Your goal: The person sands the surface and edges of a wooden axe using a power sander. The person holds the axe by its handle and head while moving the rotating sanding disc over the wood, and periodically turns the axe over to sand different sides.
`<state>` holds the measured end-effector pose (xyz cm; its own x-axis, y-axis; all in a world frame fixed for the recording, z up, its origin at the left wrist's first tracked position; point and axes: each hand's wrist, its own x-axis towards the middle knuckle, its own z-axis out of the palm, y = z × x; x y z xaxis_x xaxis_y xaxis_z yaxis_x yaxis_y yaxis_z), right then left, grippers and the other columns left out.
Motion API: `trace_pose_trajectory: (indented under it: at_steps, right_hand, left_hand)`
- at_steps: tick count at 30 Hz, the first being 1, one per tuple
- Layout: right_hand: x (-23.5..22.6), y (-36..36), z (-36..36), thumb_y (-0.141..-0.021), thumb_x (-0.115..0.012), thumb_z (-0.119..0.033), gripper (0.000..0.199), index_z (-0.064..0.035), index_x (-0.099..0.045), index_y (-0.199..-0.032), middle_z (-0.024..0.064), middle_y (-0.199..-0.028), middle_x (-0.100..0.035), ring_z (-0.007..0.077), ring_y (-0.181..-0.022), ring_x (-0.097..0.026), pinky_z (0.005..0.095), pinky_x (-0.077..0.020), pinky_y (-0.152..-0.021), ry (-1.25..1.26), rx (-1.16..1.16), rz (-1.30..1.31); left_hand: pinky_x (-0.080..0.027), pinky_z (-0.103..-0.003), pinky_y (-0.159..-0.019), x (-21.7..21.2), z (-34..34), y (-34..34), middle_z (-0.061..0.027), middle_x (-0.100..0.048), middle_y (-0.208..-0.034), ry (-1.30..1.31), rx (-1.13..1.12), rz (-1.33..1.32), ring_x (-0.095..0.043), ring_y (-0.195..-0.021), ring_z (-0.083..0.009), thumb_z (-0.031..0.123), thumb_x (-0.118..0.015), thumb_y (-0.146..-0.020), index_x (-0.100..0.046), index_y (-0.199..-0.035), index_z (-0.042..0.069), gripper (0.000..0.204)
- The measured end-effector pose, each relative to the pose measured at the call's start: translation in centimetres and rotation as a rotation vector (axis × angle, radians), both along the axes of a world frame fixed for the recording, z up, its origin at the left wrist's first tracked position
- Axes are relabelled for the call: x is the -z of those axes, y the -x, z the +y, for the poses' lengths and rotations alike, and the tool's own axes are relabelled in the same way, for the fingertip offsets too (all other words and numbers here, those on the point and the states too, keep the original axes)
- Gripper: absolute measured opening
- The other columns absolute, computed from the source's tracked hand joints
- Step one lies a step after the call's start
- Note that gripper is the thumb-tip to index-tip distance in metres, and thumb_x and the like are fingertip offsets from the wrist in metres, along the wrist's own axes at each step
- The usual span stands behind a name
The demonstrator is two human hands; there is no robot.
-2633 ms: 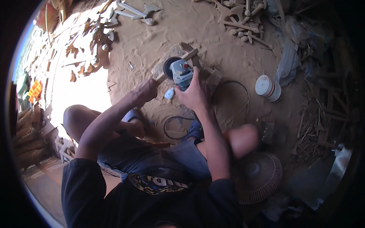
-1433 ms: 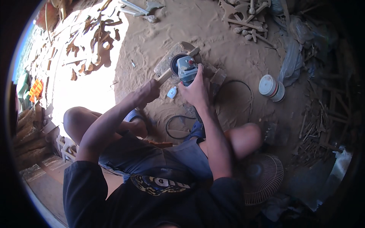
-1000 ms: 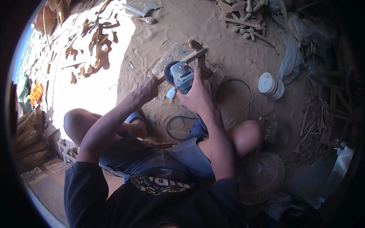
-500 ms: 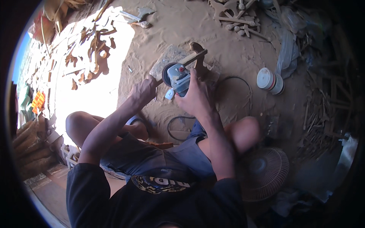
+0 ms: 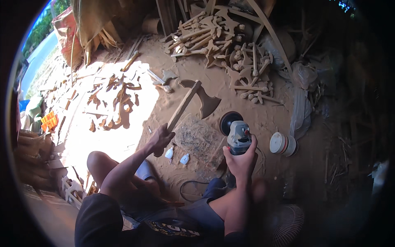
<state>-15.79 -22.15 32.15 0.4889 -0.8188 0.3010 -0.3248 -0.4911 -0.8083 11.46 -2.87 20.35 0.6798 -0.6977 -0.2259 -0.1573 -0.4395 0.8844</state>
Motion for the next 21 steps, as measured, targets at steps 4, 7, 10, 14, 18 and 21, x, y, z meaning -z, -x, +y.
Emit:
trace_pose_trajectory:
  at_steps: [4,7,10,14,18,21]
  right_hand:
    - [-2.5,2.5,-1.7,-0.071,-0.092,-0.021,0.088,0.002,-0.045,-0.142,0.022,-0.112,-0.071,0.0341,-0.102,-0.073,0.0454,-0.0569,-0.091,0.183,0.119,-0.054]
    - [-3.0,3.0,-2.1,-0.069,-0.093,-0.02,0.092,0.0036,-0.045,-0.144,0.0201,-0.126,-0.065,0.031,-0.109,-0.069,0.0436,-0.0547,-0.098,0.111,0.158,-0.199]
    - [-3.7,5.0,-3.6,-0.069,-0.093,-0.019,0.098,0.0034,-0.043,-0.15,0.0206,-0.138,-0.058,0.0316,-0.123,-0.062,0.0428,-0.05,-0.107,0.163,0.286,-0.128]
    - [-3.3,6.4,-4.9,-0.071,-0.091,-0.018,0.089,0.0005,-0.051,-0.148,0.0158,-0.13,-0.064,0.0335,-0.115,-0.066,0.0449,-0.053,-0.104,0.053,0.264,-0.437]
    - [-1.4,8.0,-7.1,-0.076,-0.089,-0.01,0.08,0.0006,-0.052,-0.145,0.0123,-0.125,-0.064,0.0286,-0.107,-0.068,0.0436,-0.058,-0.094,-0.267,0.266,-0.563]
    - [1.0,8.9,-9.7,-0.085,-0.081,-0.013,0.052,-0.0051,-0.06,-0.133,0.0096,-0.117,-0.066,0.023,-0.093,-0.068,0.0399,-0.0601,-0.078,-0.319,0.275,-0.801]
  left_hand:
    - [-0.051,-0.034,-0.053,-4.9,-1.6,0.4,-0.0059,-0.06,-0.075,0.207,-0.093,0.048,-0.06,-0.058,-0.0162,0.025,-0.073,-0.098,-0.058,-0.113,-0.001,0.034]
    - [-0.045,-0.028,-0.049,-9.6,-0.6,1.1,0.0005,-0.054,-0.073,0.408,-0.189,0.148,-0.055,-0.058,-0.0084,0.03,-0.067,-0.105,-0.058,-0.116,0.005,0.029]
    - [-0.043,-0.026,-0.048,-11.1,-1.1,1.1,0.0008,-0.05,-0.073,0.734,-0.176,0.379,-0.05,-0.055,-0.0083,0.04,-0.057,-0.11,-0.055,-0.117,0.008,0.034]
    - [-0.042,-0.03,-0.046,-13.5,-1.4,1.7,-0.0008,-0.048,-0.074,0.857,-0.185,0.535,-0.044,-0.052,-0.0132,0.059,-0.039,-0.111,-0.051,-0.11,0.013,0.048]
    - [-0.042,-0.032,-0.045,-15.2,-1.7,1.9,-0.0014,-0.047,-0.07,1.015,-0.218,0.681,-0.044,-0.05,-0.0156,0.062,-0.038,-0.11,-0.05,-0.108,0.014,0.049]
    - [-0.041,-0.033,-0.044,-15.7,-2.0,2.1,-0.002,-0.046,-0.068,1.094,-0.177,0.66,-0.045,-0.049,-0.0162,0.062,-0.04,-0.109,-0.05,-0.106,0.015,0.048]
